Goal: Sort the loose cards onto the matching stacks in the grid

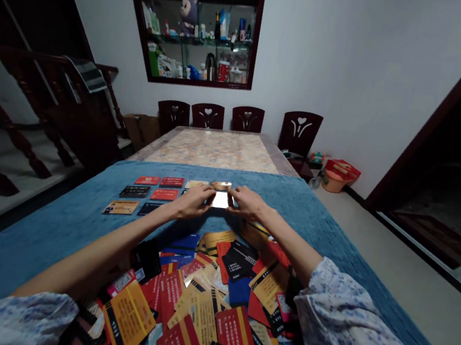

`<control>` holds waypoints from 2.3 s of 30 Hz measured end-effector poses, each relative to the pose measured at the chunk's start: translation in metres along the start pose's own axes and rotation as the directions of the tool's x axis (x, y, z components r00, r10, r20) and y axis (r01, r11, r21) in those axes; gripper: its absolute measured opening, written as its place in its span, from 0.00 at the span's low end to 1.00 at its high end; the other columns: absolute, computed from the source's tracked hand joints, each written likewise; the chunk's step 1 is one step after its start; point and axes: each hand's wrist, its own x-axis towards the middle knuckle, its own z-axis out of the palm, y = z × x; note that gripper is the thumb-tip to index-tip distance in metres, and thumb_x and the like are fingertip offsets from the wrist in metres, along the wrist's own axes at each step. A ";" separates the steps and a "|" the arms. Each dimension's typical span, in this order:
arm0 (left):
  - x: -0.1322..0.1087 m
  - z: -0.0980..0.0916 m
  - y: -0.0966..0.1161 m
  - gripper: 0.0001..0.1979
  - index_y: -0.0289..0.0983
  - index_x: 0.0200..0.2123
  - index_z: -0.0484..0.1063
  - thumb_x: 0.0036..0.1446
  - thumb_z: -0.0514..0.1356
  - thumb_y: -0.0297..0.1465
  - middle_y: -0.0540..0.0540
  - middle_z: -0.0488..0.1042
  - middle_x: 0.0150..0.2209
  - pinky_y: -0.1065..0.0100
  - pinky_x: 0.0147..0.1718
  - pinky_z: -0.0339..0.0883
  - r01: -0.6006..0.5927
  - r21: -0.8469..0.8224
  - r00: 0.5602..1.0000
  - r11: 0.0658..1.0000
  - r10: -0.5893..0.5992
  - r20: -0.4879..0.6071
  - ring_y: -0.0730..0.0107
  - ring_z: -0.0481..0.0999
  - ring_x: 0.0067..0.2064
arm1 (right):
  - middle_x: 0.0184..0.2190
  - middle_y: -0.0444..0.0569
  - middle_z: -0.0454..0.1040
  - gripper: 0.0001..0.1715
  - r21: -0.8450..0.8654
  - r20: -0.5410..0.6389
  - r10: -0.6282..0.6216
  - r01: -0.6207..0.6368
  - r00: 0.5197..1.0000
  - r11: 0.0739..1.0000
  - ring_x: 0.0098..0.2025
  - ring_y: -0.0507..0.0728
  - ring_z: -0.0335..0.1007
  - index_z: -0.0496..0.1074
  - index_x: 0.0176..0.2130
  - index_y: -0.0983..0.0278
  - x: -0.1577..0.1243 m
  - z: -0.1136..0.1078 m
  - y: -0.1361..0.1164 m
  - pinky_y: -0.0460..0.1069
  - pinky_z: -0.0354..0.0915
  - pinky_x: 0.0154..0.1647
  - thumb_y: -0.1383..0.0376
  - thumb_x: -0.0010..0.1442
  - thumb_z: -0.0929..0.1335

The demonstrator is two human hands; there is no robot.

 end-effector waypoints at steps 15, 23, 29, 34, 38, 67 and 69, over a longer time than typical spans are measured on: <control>0.041 0.004 -0.017 0.09 0.37 0.42 0.71 0.59 0.54 0.26 0.39 0.72 0.50 0.55 0.50 0.64 0.180 0.033 0.976 0.983 -0.183 0.115 0.54 0.69 0.53 | 0.44 0.56 0.75 0.17 -0.030 0.135 0.019 -0.015 0.991 0.999 0.42 0.58 0.72 0.72 0.46 0.65 0.057 0.003 0.034 0.45 0.59 0.36 0.57 0.61 0.68; 0.058 0.009 -0.023 0.14 0.36 0.44 0.72 0.55 0.55 0.22 0.37 0.73 0.51 0.50 0.51 0.63 0.241 0.044 0.956 0.970 -0.245 0.163 0.50 0.69 0.55 | 0.45 0.56 0.77 0.17 -0.021 0.196 0.021 -0.018 0.980 1.000 0.44 0.58 0.74 0.74 0.47 0.64 0.079 0.009 0.045 0.45 0.62 0.38 0.58 0.61 0.68; 0.072 0.009 -0.023 0.15 0.37 0.43 0.73 0.53 0.57 0.21 0.37 0.75 0.50 0.49 0.53 0.62 0.283 0.045 0.938 0.958 -0.286 0.197 0.49 0.70 0.56 | 0.44 0.53 0.79 0.18 0.018 0.247 0.075 -0.082 0.966 0.996 0.44 0.57 0.75 0.74 0.49 0.64 0.088 0.012 0.049 0.45 0.64 0.38 0.60 0.60 0.69; 0.081 0.012 -0.022 0.15 0.37 0.44 0.74 0.52 0.58 0.21 0.38 0.76 0.50 0.51 0.53 0.63 0.303 0.040 0.924 0.952 -0.304 0.231 0.50 0.72 0.55 | 0.44 0.54 0.79 0.18 0.026 0.271 0.088 -0.099 0.959 0.995 0.44 0.57 0.75 0.75 0.49 0.65 0.091 0.013 0.051 0.44 0.64 0.38 0.61 0.60 0.68; 0.085 0.012 -0.024 0.18 0.37 0.47 0.73 0.52 0.58 0.21 0.37 0.74 0.53 0.50 0.54 0.64 0.314 0.049 0.915 0.948 -0.316 0.251 0.49 0.71 0.57 | 0.44 0.53 0.80 0.20 0.028 0.284 0.107 -0.120 0.953 0.992 0.43 0.57 0.76 0.75 0.50 0.65 0.095 0.012 0.051 0.44 0.65 0.38 0.61 0.59 0.69; 0.101 0.016 -0.050 0.17 0.40 0.45 0.72 0.50 0.60 0.22 0.41 0.76 0.52 0.53 0.55 0.65 0.252 0.064 0.904 0.966 -0.258 0.340 0.54 0.73 0.55 | 0.43 0.56 0.80 0.19 -0.045 0.393 0.180 -0.177 0.902 0.983 0.44 0.59 0.76 0.79 0.45 0.67 0.115 0.006 0.036 0.46 0.67 0.37 0.66 0.52 0.71; 0.102 0.019 -0.054 0.18 0.39 0.46 0.72 0.51 0.60 0.23 0.40 0.76 0.51 0.58 0.52 0.68 0.241 0.061 0.907 0.969 -0.247 0.340 0.55 0.74 0.54 | 0.42 0.56 0.80 0.18 -0.037 0.395 0.192 -0.194 0.898 0.980 0.43 0.60 0.76 0.79 0.44 0.67 0.115 0.004 0.035 0.46 0.68 0.36 0.67 0.52 0.71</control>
